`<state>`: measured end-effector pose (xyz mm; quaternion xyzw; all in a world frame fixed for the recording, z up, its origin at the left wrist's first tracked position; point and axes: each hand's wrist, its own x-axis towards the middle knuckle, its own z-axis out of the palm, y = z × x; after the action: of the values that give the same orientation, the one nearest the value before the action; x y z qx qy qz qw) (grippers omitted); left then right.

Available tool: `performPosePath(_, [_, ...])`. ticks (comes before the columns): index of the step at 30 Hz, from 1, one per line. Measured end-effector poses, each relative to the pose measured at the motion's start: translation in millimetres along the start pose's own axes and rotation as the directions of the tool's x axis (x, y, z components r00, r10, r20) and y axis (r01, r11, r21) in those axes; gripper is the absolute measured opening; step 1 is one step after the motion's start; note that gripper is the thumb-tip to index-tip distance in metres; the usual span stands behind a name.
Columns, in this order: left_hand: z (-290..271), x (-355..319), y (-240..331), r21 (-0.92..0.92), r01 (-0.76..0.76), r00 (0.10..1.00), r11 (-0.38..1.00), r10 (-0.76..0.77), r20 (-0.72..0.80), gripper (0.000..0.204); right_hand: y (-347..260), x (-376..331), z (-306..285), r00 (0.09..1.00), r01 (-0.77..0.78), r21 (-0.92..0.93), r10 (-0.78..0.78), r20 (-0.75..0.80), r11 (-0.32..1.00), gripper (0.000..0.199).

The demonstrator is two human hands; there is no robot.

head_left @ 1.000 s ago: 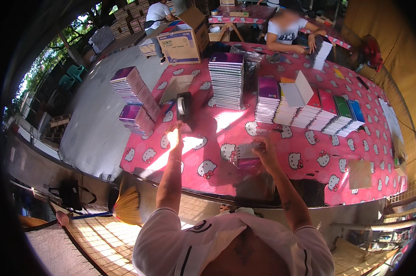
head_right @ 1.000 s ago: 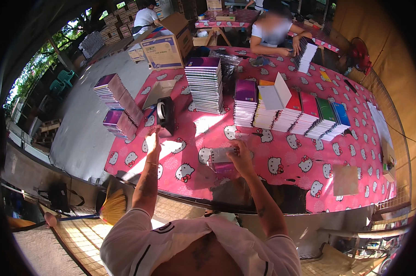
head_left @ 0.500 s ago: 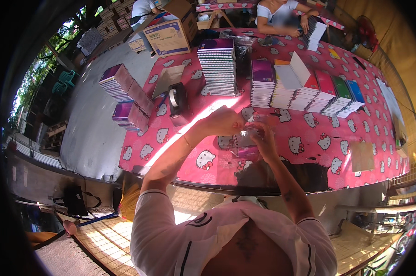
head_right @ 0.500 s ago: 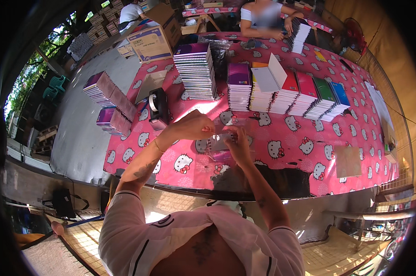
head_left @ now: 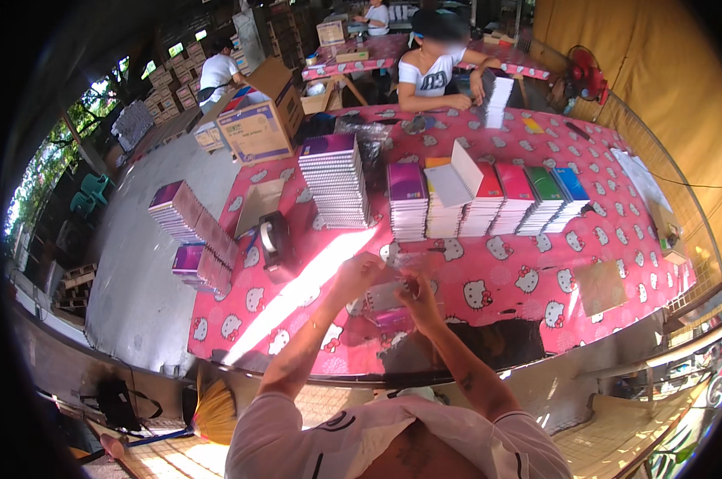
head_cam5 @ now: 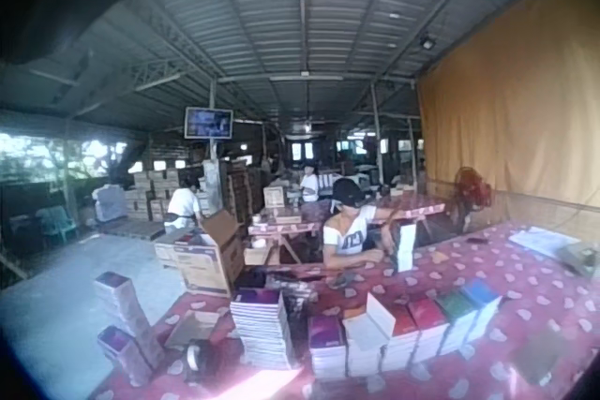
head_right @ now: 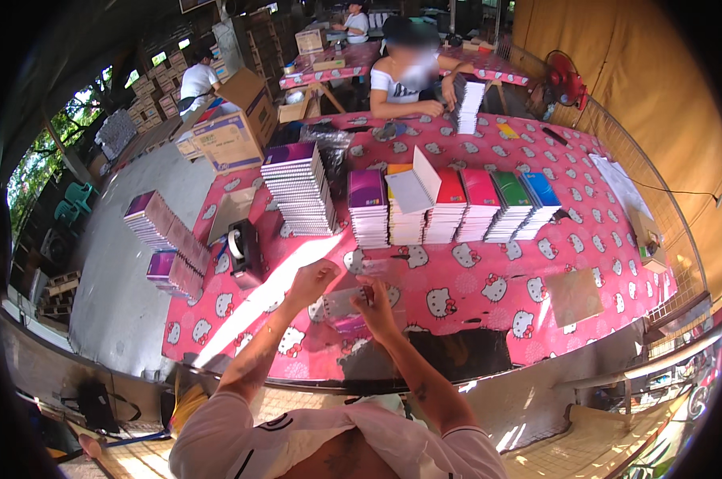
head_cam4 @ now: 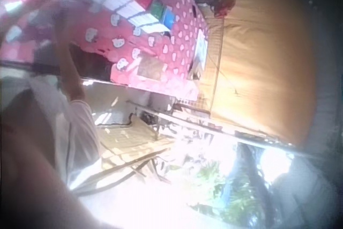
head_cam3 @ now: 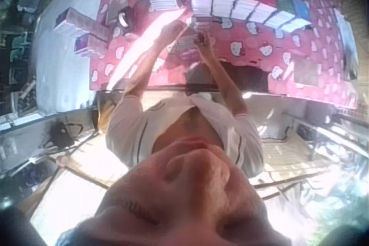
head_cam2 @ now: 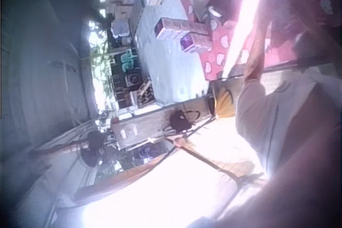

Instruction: The person places notebooks into plastic sleeves and applies adhesive tape to seal them.

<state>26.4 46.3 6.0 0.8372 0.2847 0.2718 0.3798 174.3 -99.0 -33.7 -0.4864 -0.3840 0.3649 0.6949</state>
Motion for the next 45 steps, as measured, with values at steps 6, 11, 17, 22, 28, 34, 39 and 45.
performPosePath(6, [14, -47, 102, 0.629, -0.257, 0.963, 0.733, 0.251, 0.101, 0.091, 15, -45, -15, 0.918, -0.272, 0.307, 0.342, -0.202, 0.912, 0.034])
performPosePath(11, [16, -44, 88, 0.449, -0.092, 0.99, 0.889, 0.034, 0.136, 0.079, 39, -93, -17, 0.526, -0.85, 0.411, 0.492, 0.694, 0.329, 0.041])
performPosePath(17, [38, -139, 25, -0.312, 0.156, 0.961, 0.937, -0.217, -0.172, 0.088, -24, -45, -21, 0.925, -0.371, 0.509, 0.261, 0.275, 0.777, 0.058])
performPosePath(22, [18, -126, 58, -0.136, 0.057, 0.98, 0.989, -0.082, -0.182, 0.078, -12, -20, -40, 0.892, 0.121, -0.363, 0.059, 0.448, 0.924, 0.062])
performPosePath(28, [-13, -88, 86, -0.176, -0.065, 0.925, 0.982, -0.006, -0.379, 0.027, -60, -9, -38, 0.925, -0.068, -0.373, 0.198, 0.323, 0.925, 0.037])
performPosePath(34, [-150, -87, -132, 0.006, 0.536, 0.63, 0.844, -0.395, -0.668, 0.046, -148, -37, 30, 0.823, 0.568, -0.678, -0.337, 0.458, 0.466, 0.029])
performPosePath(39, [-186, -75, -180, -0.639, 0.502, 0.495, 0.583, -0.799, -0.341, 0.036, -129, -46, 48, 0.799, 0.601, -0.742, -0.198, 0.568, 0.298, 0.028])
performPosePath(45, [-123, -112, -190, -0.812, 0.141, 0.395, 0.567, -0.784, -0.479, 0.013, -119, -47, 51, 0.818, 0.569, -0.775, -0.09, 0.569, 0.275, 0.024])
